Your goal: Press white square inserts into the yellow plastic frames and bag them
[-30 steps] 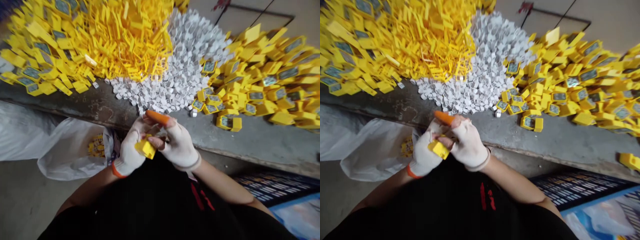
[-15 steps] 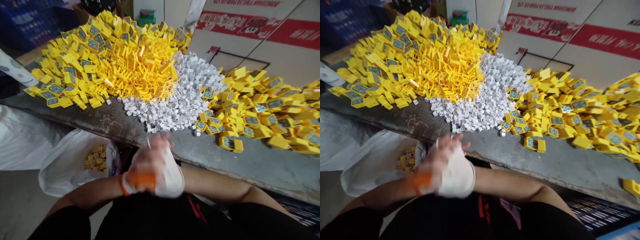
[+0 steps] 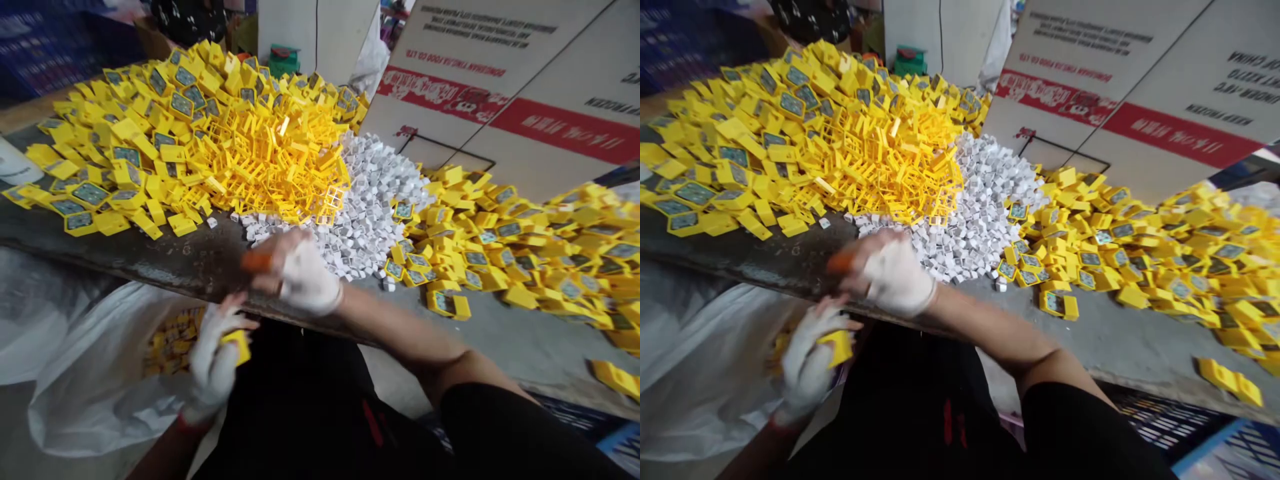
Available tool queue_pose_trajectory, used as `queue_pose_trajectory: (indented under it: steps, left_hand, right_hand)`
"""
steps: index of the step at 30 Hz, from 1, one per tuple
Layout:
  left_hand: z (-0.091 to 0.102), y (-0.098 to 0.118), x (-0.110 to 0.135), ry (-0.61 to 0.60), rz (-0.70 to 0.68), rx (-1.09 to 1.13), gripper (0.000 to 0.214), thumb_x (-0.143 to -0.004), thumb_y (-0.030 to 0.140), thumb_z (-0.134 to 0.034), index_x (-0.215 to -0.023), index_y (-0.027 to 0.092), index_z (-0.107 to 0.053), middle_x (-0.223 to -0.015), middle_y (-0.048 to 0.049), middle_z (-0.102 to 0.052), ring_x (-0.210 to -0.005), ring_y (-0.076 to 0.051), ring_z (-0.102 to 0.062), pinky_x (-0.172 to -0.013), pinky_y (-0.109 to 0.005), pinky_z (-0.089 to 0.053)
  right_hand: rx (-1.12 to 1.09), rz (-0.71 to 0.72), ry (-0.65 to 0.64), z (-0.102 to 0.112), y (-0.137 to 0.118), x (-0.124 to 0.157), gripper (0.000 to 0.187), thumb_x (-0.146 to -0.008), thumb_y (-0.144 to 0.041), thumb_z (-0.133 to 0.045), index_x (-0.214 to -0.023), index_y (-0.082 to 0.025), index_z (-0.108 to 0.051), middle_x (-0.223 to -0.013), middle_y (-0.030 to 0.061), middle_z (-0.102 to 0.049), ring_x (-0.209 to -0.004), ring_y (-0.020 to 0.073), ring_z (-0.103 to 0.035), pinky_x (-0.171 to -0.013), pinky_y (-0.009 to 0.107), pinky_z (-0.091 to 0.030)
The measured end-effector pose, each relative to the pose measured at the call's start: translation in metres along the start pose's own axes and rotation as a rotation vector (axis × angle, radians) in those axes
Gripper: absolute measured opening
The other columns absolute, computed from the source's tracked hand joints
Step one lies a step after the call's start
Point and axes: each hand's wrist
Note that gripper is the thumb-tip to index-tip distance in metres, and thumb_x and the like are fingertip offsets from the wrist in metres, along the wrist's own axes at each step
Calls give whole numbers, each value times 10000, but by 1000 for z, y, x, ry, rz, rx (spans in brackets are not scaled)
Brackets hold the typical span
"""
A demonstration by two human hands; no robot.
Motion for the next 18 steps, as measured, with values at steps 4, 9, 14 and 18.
queue_pose_trajectory:
  steps: [4, 9, 14, 18]
  left_hand:
    - [50, -31, 13, 334, 331, -355, 481, -977, 442, -748, -1421, 257, -763, -1600, -171, -739, -1655, -519, -575, -1431, -695, -413]
    - [75, -31, 24, 333, 474, -499, 577, -959, 503, -760, -1446, 193, -760, -1769, -231, -610, -1771, -561, -397, -1503, -722, -229]
    - [5, 14, 6, 403, 461, -11, 316, -1016, 545, -783, -1207, 306, -864, -1348, -98, -871, -1398, -494, -763, -1323, -742, -524]
    - [-69, 53, -24, 89, 567, 491, 468, -917, 572, -915, -1217, 216, -871, -1218, -154, -912, -963, -334, -890, -784, -450, -750]
  right_hand:
    - [312, -581, 138, 32, 118, -42, 445, -1101, -449, -767, -1494, -240, -776, -1546, 207, -774, -1508, 478, -622, -1223, 785, -476]
    - [406, -758, 61, 29, 169, -72, 332, -1081, -475, -791, -1240, -189, -846, -1588, 203, -735, -1589, 529, -556, -1292, 862, -379]
    - [84, -691, 216, 37, 152, -50, 146, -1041, -352, -833, -1129, -236, -824, -1347, 120, -841, -1278, 330, -743, -1190, 569, -594]
    - [-158, -436, 219, 34, 99, 27, 182, -1094, -471, -769, -1113, -299, -825, -1073, 33, -870, -960, 199, -743, -914, 348, -646]
Point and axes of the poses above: each hand's wrist, its own x-axis away from the middle knuckle, its own z-axis out of the back of the hand, y = z × x
